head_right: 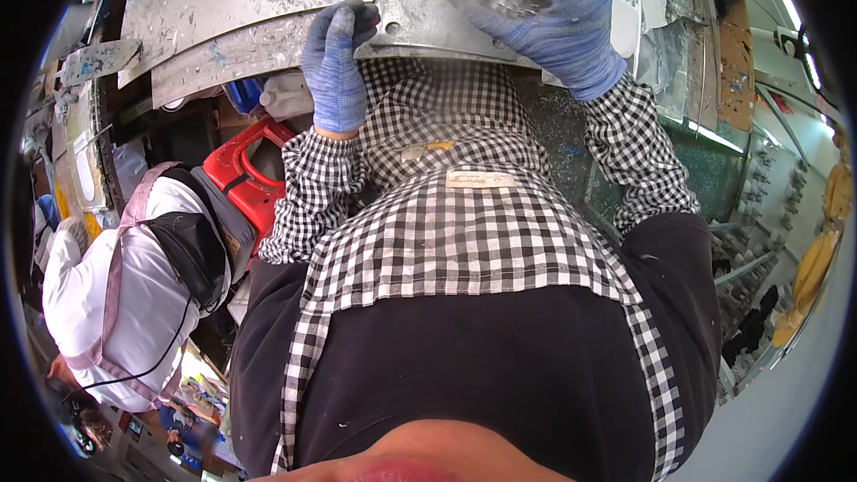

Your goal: Assembling brushes by dipping bunches of bristles into adhesive and inserting them into holders.

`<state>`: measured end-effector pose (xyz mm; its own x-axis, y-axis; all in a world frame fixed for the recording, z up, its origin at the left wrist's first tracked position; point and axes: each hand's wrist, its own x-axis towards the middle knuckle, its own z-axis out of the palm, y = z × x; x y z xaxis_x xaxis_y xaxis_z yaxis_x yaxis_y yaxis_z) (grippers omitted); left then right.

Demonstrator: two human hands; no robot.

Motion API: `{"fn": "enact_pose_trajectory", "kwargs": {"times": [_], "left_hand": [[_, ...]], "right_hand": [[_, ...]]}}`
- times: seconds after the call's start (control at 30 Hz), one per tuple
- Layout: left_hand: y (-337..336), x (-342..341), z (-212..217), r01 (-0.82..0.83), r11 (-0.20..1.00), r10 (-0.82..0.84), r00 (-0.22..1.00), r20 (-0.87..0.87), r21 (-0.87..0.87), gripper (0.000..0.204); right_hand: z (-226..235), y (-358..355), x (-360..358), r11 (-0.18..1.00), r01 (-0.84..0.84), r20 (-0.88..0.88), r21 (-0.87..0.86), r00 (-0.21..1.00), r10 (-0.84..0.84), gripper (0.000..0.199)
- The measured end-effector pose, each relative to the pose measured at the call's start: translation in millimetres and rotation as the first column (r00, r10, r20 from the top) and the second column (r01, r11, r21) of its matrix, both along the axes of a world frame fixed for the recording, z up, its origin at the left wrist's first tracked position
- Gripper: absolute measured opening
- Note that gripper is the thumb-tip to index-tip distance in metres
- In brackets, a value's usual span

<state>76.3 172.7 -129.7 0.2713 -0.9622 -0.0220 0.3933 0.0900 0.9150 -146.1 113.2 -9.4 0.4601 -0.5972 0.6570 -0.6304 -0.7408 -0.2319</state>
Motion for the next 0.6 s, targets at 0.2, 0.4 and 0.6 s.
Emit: {"fn": "enact_pose_trajectory", "kwargs": {"times": [0.2,0.4,0.6], "left_hand": [[5.8,-11.4,1.7,0.117,0.986,-0.136,0.976,0.168,0.117,0.042],[-14.2,-29.4,33.0,0.312,0.899,-0.042,0.759,0.650,-0.307,0.070],[-56.1,-41.7,116.7,0.423,0.846,0.058,0.532,0.845,-0.324,0.041]], "right_hand": [[-50.4,-6.0,-8.9,0.974,-0.039,0.049,0.222,0.998,0.029,0.056],[-66.5,-5.1,-12.2,0.395,-0.747,0.754,0.535,0.213,-0.621,0.049],[-96.6,16.2,-53.7,0.735,-0.191,0.543,0.651,0.794,-0.275,0.053]]}}
